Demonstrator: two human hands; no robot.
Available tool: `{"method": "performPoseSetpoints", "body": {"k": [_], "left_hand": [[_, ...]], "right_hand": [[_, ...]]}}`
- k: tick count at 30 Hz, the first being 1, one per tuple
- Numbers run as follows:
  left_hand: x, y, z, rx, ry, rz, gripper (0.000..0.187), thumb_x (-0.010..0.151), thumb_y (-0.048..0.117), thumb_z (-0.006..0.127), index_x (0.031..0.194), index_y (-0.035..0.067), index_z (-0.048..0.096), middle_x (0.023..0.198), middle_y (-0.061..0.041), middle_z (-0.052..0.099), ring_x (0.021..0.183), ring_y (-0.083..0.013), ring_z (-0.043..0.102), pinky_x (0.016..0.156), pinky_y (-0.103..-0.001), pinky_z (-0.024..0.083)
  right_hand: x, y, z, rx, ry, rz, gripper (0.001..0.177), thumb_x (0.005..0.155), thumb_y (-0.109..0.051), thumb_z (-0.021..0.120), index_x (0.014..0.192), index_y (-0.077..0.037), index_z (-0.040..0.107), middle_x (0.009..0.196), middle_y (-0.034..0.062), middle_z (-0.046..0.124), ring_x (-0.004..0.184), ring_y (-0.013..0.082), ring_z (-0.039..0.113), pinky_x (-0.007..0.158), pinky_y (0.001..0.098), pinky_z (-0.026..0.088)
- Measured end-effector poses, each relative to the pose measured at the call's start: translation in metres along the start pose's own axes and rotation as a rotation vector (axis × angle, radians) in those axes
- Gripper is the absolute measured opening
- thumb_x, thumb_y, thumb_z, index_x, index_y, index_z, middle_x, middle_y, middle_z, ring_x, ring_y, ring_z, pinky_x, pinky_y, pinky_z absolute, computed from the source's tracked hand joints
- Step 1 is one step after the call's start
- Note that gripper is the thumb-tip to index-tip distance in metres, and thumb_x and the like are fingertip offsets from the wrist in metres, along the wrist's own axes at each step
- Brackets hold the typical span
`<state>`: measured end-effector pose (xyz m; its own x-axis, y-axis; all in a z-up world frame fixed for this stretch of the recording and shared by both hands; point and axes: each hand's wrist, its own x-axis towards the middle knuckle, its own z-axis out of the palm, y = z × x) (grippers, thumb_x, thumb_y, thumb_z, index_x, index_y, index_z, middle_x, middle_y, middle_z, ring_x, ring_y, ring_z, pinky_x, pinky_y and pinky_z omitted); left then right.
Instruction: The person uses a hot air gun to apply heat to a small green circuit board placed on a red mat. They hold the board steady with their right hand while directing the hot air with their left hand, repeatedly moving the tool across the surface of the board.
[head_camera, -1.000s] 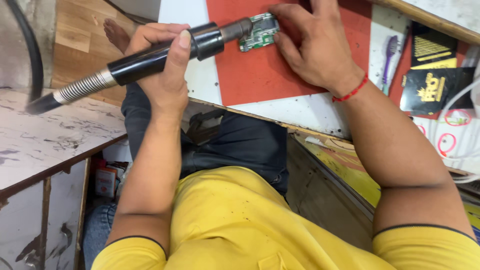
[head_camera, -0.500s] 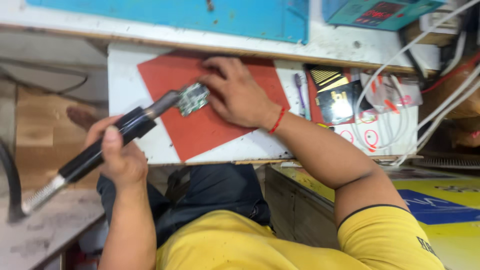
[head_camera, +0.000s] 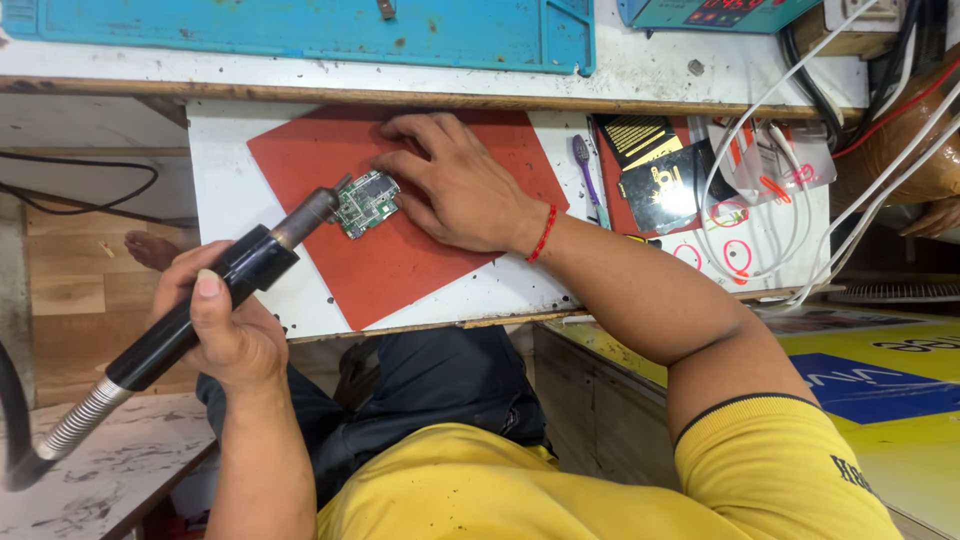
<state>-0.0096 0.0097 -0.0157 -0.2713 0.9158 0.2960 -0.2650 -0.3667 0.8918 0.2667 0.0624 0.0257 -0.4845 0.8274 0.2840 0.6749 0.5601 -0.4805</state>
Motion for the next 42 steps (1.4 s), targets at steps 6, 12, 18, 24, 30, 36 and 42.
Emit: {"method": "performPoseSetpoints", "body": {"k": [6, 12, 18, 24, 30, 36, 42], "left_hand": [[0.0, -0.001, -0.002, 0.018, -0.013, 0.014, 0.035, 0.101, 0.029, 0.068, 0.108, -0.005, 0.064, 0.102, -0.013, 0.069, 0.098, -0.0199, 0.066, 0.106, -0.029, 0.045], [-0.001, 0.001, -0.002, -0.005, -0.017, -0.026, 0.033, 0.101, 0.028, 0.069, 0.112, -0.003, 0.064, 0.104, -0.012, 0.068, 0.099, -0.0202, 0.067, 0.1, -0.03, 0.051], [0.0, 0.001, 0.003, 0.111, -0.007, 0.042, 0.031, 0.096, 0.025, 0.066, 0.107, -0.004, 0.066, 0.098, -0.012, 0.068, 0.101, -0.0195, 0.064, 0.116, -0.025, 0.04], [0.0, 0.0, 0.0, -0.035, -0.031, -0.019, 0.029, 0.099, 0.021, 0.068, 0.112, -0.005, 0.066, 0.102, -0.014, 0.067, 0.096, -0.0198, 0.065, 0.097, -0.029, 0.05], [0.0, -0.007, -0.004, -0.083, -0.009, 0.037, 0.029, 0.097, 0.022, 0.071, 0.11, -0.004, 0.066, 0.109, -0.015, 0.067, 0.096, -0.02, 0.064, 0.095, -0.03, 0.051], [-0.002, -0.002, -0.004, 0.146, -0.056, 0.007, 0.03, 0.097, 0.023, 0.069, 0.111, -0.004, 0.068, 0.106, -0.01, 0.07, 0.095, -0.0169, 0.064, 0.091, -0.027, 0.049], [-0.007, -0.006, 0.0, 0.28, 0.141, -0.076, 0.029, 0.099, 0.024, 0.075, 0.109, -0.002, 0.066, 0.106, -0.007, 0.064, 0.1, -0.0152, 0.06, 0.095, -0.029, 0.049]], "right_hand": [[0.0, -0.001, 0.0, -0.009, -0.002, -0.007, 0.042, 0.092, -0.016, 0.074, 0.133, -0.011, 0.064, 0.143, 0.0137, 0.05, 0.13, 0.0358, 0.048, 0.112, 0.0483, 0.043], [0.001, -0.001, -0.001, -0.022, -0.027, -0.006, 0.042, 0.092, -0.016, 0.073, 0.133, -0.012, 0.063, 0.143, 0.015, 0.049, 0.129, 0.0362, 0.048, 0.111, 0.0479, 0.044], [0.002, -0.003, -0.002, -0.019, -0.024, -0.008, 0.041, 0.093, -0.016, 0.073, 0.132, -0.011, 0.064, 0.143, 0.0143, 0.05, 0.129, 0.036, 0.048, 0.111, 0.0477, 0.044], [0.004, -0.002, -0.004, -0.003, -0.014, -0.008, 0.04, 0.092, -0.014, 0.072, 0.131, -0.009, 0.065, 0.142, 0.015, 0.05, 0.127, 0.0367, 0.048, 0.11, 0.0475, 0.044], [0.002, -0.003, -0.003, -0.018, -0.018, -0.012, 0.037, 0.093, -0.015, 0.073, 0.129, -0.009, 0.066, 0.141, 0.0157, 0.052, 0.128, 0.038, 0.049, 0.11, 0.0476, 0.043], [0.007, -0.007, -0.005, -0.017, -0.014, -0.026, 0.038, 0.092, -0.014, 0.073, 0.129, -0.009, 0.066, 0.14, 0.0167, 0.052, 0.128, 0.039, 0.049, 0.11, 0.0481, 0.043], [0.005, 0.002, -0.003, -0.046, -0.008, -0.056, 0.039, 0.093, -0.011, 0.075, 0.13, -0.007, 0.065, 0.141, 0.0179, 0.051, 0.127, 0.0402, 0.049, 0.11, 0.0483, 0.044]]}}
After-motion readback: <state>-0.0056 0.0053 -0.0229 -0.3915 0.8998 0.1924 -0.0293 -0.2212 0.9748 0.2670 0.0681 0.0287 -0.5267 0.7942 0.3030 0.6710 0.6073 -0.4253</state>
